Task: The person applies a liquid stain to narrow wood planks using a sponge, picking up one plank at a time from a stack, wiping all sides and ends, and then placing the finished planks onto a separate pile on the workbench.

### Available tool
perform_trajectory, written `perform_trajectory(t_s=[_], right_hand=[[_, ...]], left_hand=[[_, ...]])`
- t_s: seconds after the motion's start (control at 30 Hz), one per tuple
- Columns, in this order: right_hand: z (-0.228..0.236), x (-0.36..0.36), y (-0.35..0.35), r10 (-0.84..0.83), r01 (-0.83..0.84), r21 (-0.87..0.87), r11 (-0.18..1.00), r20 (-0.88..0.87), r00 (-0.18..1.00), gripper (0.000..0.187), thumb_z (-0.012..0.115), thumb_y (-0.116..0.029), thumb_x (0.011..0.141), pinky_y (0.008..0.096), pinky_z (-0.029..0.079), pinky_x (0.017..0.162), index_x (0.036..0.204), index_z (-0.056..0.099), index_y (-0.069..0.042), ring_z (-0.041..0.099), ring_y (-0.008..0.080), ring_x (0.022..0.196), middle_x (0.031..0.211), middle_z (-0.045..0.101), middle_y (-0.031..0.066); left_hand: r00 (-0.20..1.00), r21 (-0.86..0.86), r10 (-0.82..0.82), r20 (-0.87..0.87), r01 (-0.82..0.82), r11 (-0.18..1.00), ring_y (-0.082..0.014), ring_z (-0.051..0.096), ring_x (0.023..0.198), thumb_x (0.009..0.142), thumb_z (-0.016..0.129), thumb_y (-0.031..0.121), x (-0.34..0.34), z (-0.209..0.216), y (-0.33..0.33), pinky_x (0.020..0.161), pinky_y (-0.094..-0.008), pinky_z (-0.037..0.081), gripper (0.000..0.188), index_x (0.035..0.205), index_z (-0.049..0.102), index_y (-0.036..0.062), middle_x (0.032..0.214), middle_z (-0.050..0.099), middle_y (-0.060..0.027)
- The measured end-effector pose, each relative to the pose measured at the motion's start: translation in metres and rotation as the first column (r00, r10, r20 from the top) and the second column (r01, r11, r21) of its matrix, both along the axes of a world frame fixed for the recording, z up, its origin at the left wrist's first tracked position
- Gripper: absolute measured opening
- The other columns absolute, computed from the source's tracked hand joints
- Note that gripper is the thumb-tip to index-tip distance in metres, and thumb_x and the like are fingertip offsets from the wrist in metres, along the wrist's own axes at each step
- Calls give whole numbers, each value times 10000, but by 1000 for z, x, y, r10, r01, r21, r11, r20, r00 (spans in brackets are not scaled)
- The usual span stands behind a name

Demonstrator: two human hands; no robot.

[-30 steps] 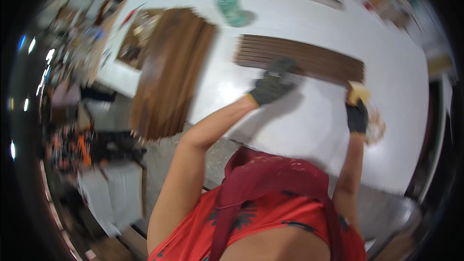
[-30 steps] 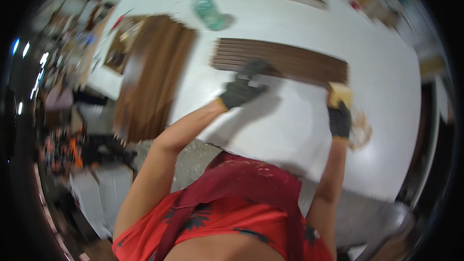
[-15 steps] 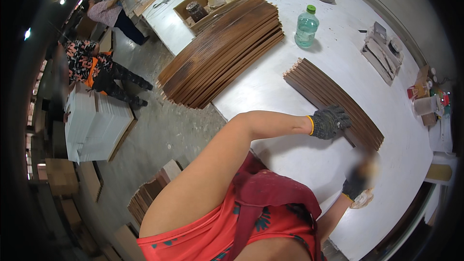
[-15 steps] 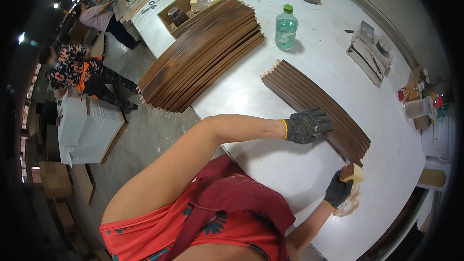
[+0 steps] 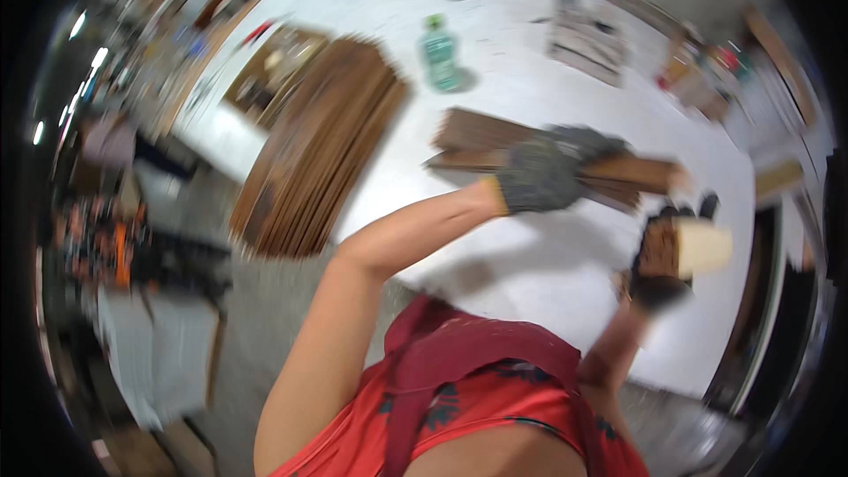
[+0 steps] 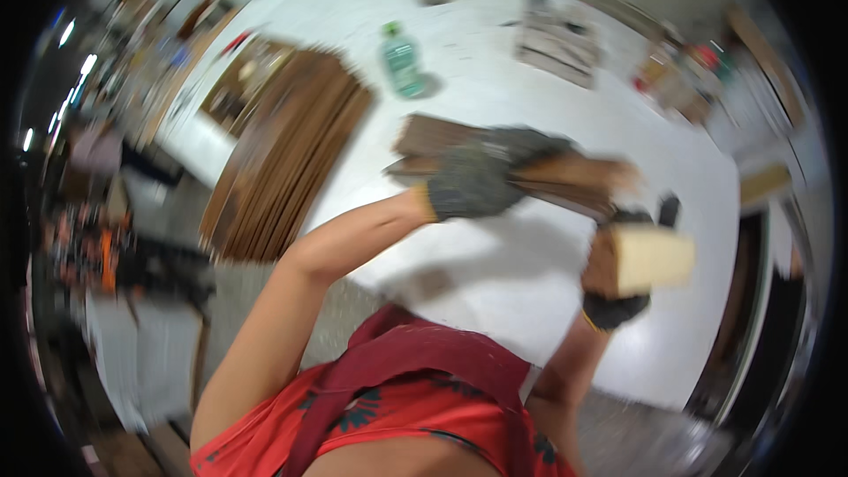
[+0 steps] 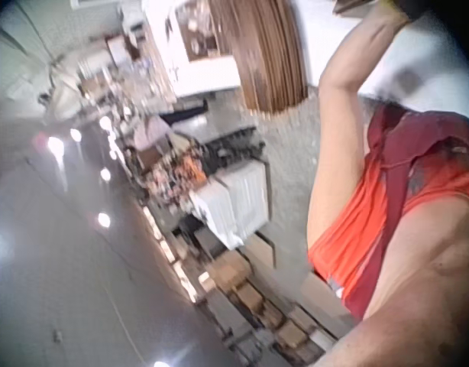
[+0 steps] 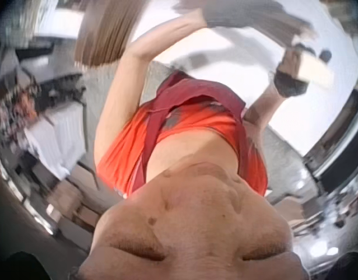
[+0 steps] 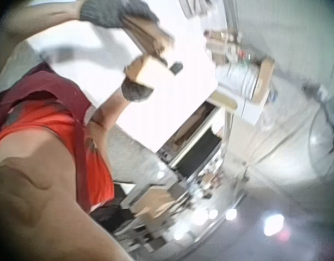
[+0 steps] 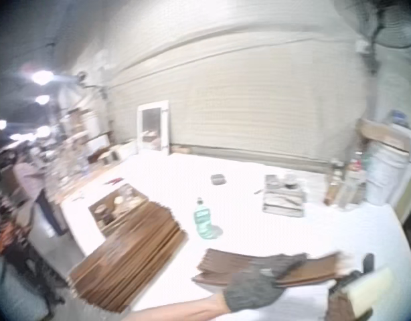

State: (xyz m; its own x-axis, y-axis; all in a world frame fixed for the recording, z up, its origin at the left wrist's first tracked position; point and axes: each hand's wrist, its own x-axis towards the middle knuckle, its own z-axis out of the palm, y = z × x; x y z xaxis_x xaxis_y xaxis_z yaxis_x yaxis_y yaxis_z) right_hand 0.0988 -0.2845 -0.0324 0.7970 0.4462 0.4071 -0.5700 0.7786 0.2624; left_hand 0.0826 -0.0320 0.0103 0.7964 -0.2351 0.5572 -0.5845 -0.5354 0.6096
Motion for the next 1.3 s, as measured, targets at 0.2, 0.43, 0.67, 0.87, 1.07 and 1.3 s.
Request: perform_trajectory(t_s=[0.2,0.43,0.67,0.87,1.07,1.3], right_hand=[[76,-24,77,-707,719,-694,-35,525,473,736,759,-36,646,339,439,907,1266,361,-43,497,217,1048,1147,502,78],[95,-48,122,-232,895,-61,-442,971,-49,712,801,-97,599,377,413,921,1195,416,-35,522,254,1051,1117,534,131],[94,-45,127,-17,804,113,-583,988,-151,552,747,-112,662,368,360,937,1141,483,-34,496,258,1057,1108,533,104],[110,-21,140,-188,766,65,-639,953,-238,455,742,-103,647,372,417,833,1042,532,-24,530,285,932,997,561,124],[115,-8,142,-630,864,-500,-59,690,356,630,756,15,639,308,492,823,1163,410,-39,535,168,971,1087,520,67],[97,-47,123,-287,882,-201,-426,955,78,714,819,-158,595,374,390,908,1177,435,-6,494,262,1033,1087,520,129]], left_hand=[[946,-180,303,-118,-320,930,-171,596,854,715,687,59,-25,22,35,757,-300,487,425,1110,529,65,928,618,-60],[929,-247,363,-76,-370,896,-231,584,949,687,637,-8,-40,26,41,825,-334,467,482,1150,509,40,1037,590,-131],[920,-308,391,25,-365,879,-254,554,1020,660,621,-33,-50,16,40,888,-338,429,508,1149,490,13,1091,568,-150],[885,-300,455,-101,-463,834,-242,557,989,685,663,8,-48,10,43,869,-336,434,480,1132,492,15,1059,572,-136],[887,-260,447,-114,-461,849,-229,564,952,693,656,5,-54,5,43,835,-336,446,447,1114,507,25,1033,581,-123],[916,-323,399,42,-366,873,-232,564,960,688,642,-18,-58,14,37,830,-324,445,438,1104,513,24,1031,574,-125]])
